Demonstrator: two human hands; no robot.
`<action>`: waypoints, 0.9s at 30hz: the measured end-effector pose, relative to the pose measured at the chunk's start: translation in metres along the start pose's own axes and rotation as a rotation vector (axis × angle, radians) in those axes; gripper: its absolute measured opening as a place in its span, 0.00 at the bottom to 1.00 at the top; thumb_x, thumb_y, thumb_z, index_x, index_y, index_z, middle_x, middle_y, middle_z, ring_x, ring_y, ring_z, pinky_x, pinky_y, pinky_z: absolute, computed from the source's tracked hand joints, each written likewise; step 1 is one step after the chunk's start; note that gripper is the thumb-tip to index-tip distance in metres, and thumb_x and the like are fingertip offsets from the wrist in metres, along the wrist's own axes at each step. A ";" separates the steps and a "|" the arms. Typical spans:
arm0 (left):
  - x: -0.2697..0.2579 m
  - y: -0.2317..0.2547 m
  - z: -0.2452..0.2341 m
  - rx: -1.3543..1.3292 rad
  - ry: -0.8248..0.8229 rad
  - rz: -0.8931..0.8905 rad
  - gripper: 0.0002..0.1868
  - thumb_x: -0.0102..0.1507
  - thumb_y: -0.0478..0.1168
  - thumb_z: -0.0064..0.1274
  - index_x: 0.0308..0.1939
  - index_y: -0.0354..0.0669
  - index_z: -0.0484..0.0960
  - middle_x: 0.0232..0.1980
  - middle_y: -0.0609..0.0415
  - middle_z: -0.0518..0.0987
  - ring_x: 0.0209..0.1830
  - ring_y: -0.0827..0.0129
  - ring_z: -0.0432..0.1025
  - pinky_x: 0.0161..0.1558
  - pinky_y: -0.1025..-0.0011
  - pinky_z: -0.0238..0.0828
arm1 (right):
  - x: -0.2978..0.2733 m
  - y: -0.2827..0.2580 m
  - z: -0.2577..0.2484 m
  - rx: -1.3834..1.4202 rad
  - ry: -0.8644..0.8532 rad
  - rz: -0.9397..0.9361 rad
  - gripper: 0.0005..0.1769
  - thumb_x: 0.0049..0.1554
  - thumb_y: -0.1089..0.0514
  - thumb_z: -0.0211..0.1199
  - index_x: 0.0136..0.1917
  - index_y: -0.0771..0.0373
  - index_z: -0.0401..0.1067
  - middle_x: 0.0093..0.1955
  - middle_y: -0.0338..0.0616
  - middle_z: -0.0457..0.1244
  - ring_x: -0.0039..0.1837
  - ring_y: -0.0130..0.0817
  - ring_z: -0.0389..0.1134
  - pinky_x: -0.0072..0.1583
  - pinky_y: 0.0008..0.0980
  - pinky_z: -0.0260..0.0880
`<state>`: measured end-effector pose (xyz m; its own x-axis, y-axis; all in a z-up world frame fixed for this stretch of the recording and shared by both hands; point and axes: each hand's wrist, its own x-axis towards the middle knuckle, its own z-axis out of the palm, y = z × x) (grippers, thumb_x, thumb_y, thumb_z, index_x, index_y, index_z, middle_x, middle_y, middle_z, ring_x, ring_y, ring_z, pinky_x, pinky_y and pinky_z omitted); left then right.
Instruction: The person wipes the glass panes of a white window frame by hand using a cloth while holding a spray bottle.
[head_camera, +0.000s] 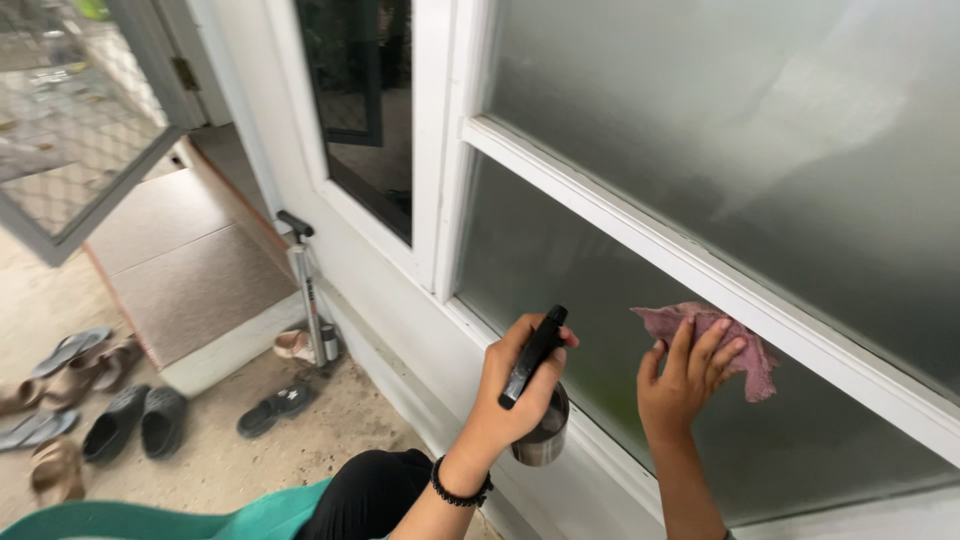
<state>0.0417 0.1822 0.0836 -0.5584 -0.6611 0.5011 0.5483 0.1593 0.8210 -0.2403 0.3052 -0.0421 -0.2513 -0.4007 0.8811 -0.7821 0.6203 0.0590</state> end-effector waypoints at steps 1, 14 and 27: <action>0.000 0.003 -0.002 0.007 0.009 -0.009 0.09 0.62 0.32 0.46 0.46 0.36 0.77 0.40 0.54 0.83 0.29 0.78 0.70 0.35 0.77 0.69 | 0.003 -0.004 0.001 0.027 -0.001 -0.015 0.27 0.63 0.61 0.56 0.75 0.71 0.69 0.85 0.67 0.47 0.86 0.67 0.34 0.80 0.62 0.24; 0.084 0.064 -0.065 0.103 -0.122 0.115 0.09 0.62 0.33 0.46 0.45 0.36 0.78 0.40 0.54 0.83 0.33 0.76 0.72 0.39 0.75 0.70 | 0.183 -0.102 -0.061 0.244 0.338 -0.413 0.15 0.61 0.71 0.56 0.58 0.72 0.80 0.66 0.58 0.68 0.73 0.57 0.64 0.79 0.58 0.49; 0.114 -0.010 -0.204 -0.057 -0.279 -0.058 0.11 0.61 0.32 0.47 0.46 0.36 0.79 0.40 0.52 0.84 0.31 0.74 0.74 0.36 0.75 0.72 | 0.189 -0.103 0.012 -0.251 0.219 -0.525 0.07 0.60 0.59 0.61 0.48 0.66 0.73 0.51 0.47 0.65 0.52 0.44 0.64 0.59 0.43 0.62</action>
<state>0.0994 -0.0446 0.0766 -0.7349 -0.4397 0.5162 0.5401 0.0807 0.8377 -0.2140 0.1572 0.1131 0.2741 -0.5640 0.7790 -0.6047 0.5288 0.5956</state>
